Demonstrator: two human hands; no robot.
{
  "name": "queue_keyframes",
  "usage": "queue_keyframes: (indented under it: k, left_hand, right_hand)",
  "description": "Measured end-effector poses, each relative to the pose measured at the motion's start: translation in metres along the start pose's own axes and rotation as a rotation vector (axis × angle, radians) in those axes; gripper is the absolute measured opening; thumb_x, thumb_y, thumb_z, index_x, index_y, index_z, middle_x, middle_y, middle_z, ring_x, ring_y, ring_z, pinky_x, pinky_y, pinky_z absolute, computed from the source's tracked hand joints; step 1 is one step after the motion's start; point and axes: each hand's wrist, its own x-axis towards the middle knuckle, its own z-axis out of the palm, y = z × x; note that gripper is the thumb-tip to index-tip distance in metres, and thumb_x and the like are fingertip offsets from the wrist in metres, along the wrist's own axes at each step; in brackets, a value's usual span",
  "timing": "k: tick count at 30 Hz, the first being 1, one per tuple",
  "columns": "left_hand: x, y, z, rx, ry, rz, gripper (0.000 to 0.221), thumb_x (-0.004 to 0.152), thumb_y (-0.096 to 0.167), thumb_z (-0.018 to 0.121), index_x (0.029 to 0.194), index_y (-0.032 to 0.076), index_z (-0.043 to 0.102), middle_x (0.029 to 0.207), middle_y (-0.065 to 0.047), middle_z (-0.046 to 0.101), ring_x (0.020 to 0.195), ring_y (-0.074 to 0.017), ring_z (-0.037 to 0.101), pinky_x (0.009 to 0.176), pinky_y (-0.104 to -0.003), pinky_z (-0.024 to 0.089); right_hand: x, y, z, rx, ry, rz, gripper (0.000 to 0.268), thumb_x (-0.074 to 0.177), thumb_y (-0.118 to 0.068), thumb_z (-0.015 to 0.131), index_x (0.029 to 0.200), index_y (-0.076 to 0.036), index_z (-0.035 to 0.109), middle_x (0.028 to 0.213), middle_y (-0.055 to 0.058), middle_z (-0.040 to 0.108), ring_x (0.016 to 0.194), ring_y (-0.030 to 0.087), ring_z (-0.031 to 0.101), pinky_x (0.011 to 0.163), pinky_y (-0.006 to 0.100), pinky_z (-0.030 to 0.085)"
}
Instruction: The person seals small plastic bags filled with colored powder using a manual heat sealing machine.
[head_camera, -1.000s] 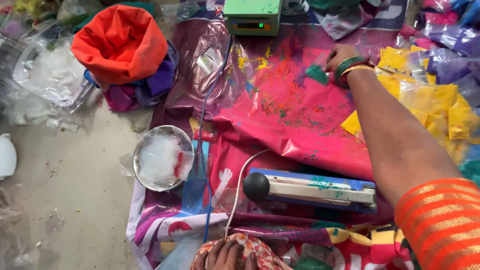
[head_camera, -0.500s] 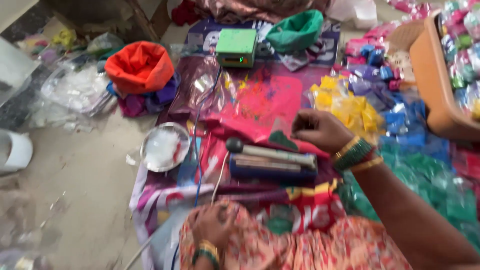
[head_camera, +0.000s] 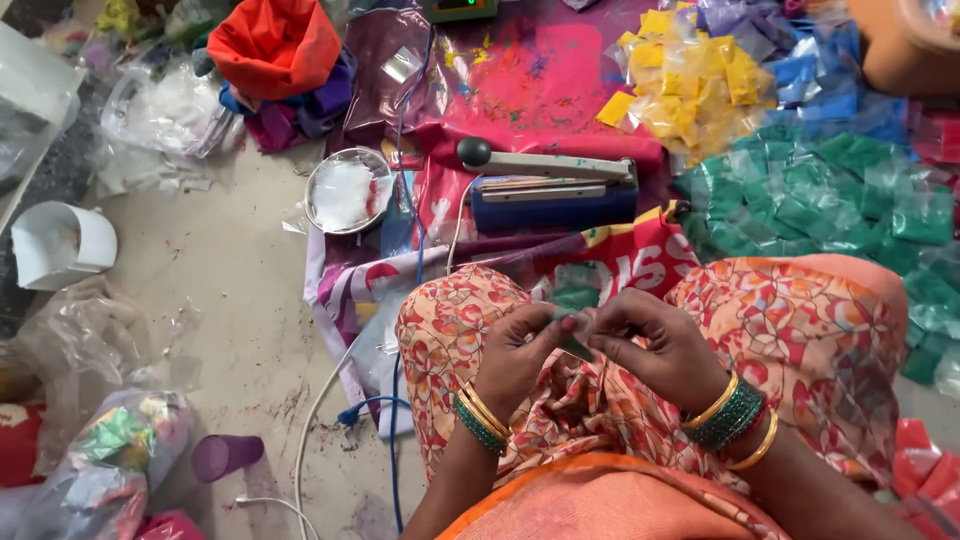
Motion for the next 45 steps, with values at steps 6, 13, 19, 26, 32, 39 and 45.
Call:
queue_keyframes:
  k: [6, 13, 19, 26, 32, 39, 45]
  left_hand:
    - [0.001, 0.021, -0.009, 0.102, -0.03, 0.074, 0.01, 0.087, -0.005, 0.078, 0.09, 0.0, 0.069, 0.086, -0.004, 0.073, 0.08, -0.0093, 0.07, 0.072, -0.027, 0.061]
    - [0.004, 0.011, -0.004, -0.016, 0.009, -0.006, 0.018, 0.082, -0.005, 0.08, 0.082, 0.002, 0.064, 0.081, -0.002, 0.07, 0.077, -0.0094, 0.068, 0.071, -0.028, 0.061]
    - [0.018, 0.015, 0.001, -0.25, 0.108, -0.007, 0.022, 0.082, 0.003, 0.082, 0.083, 0.006, 0.061, 0.081, -0.002, 0.07, 0.075, -0.0088, 0.065, 0.073, -0.026, 0.057]
    - [0.036, -0.006, 0.001, -0.331, 0.232, 0.027, 0.025, 0.085, 0.001, 0.083, 0.084, 0.007, 0.059, 0.078, 0.001, 0.064, 0.071, -0.0073, 0.059, 0.065, -0.023, 0.049]
    - [0.069, -0.017, -0.012, -0.32, 0.283, 0.043, 0.023, 0.085, 0.001, 0.083, 0.088, 0.006, 0.061, 0.081, -0.001, 0.067, 0.073, -0.0089, 0.061, 0.066, -0.024, 0.052]
    - [0.133, 0.022, -0.045, 0.286, 0.58, 0.282, 0.045, 0.089, 0.017, 0.082, 0.125, 0.006, 0.058, 0.12, -0.008, 0.067, 0.112, -0.0164, 0.063, 0.1, -0.031, 0.05]
    - [0.228, 0.06, -0.088, 0.899, 0.656, 0.315, 0.048, 0.086, 0.033, 0.081, 0.126, 0.011, 0.065, 0.118, -0.009, 0.072, 0.112, -0.028, 0.065, 0.1, -0.04, 0.045]
  right_hand:
    - [-0.004, 0.001, -0.01, -0.399, -0.128, -0.165, 0.012, 0.086, -0.009, 0.075, 0.098, -0.008, 0.073, 0.097, 0.006, 0.068, 0.087, 0.022, 0.071, 0.074, 0.032, 0.057]
    - [0.008, 0.004, -0.02, -0.503, -0.154, -0.164, 0.012, 0.086, -0.012, 0.075, 0.097, -0.008, 0.07, 0.097, 0.006, 0.068, 0.088, 0.023, 0.07, 0.075, 0.033, 0.056]
    - [0.015, 0.026, -0.001, 0.256, -0.083, 0.097, 0.045, 0.086, -0.005, 0.072, 0.124, -0.017, 0.052, 0.107, 0.002, 0.067, 0.097, 0.016, 0.07, 0.083, 0.032, 0.06]
    - [0.003, 0.099, 0.033, 0.894, 0.024, 0.417, 0.034, 0.091, -0.004, 0.071, 0.124, -0.004, 0.064, 0.103, 0.013, 0.075, 0.091, 0.022, 0.074, 0.074, 0.037, 0.06]
    - [0.043, 0.112, 0.027, 0.935, 0.091, 0.484, 0.022, 0.093, -0.009, 0.069, 0.115, -0.002, 0.069, 0.103, 0.012, 0.076, 0.089, 0.023, 0.074, 0.07, 0.035, 0.059]
    - [0.121, 0.196, 0.001, 0.847, 0.022, 0.748, 0.02, 0.092, -0.01, 0.07, 0.112, -0.004, 0.07, 0.096, 0.012, 0.077, 0.08, 0.023, 0.075, 0.069, 0.035, 0.064]
    - [0.163, 0.26, 0.012, 0.86, 0.069, 0.841, 0.018, 0.092, -0.009, 0.069, 0.109, -0.003, 0.069, 0.095, 0.012, 0.076, 0.081, 0.024, 0.076, 0.069, 0.036, 0.064]
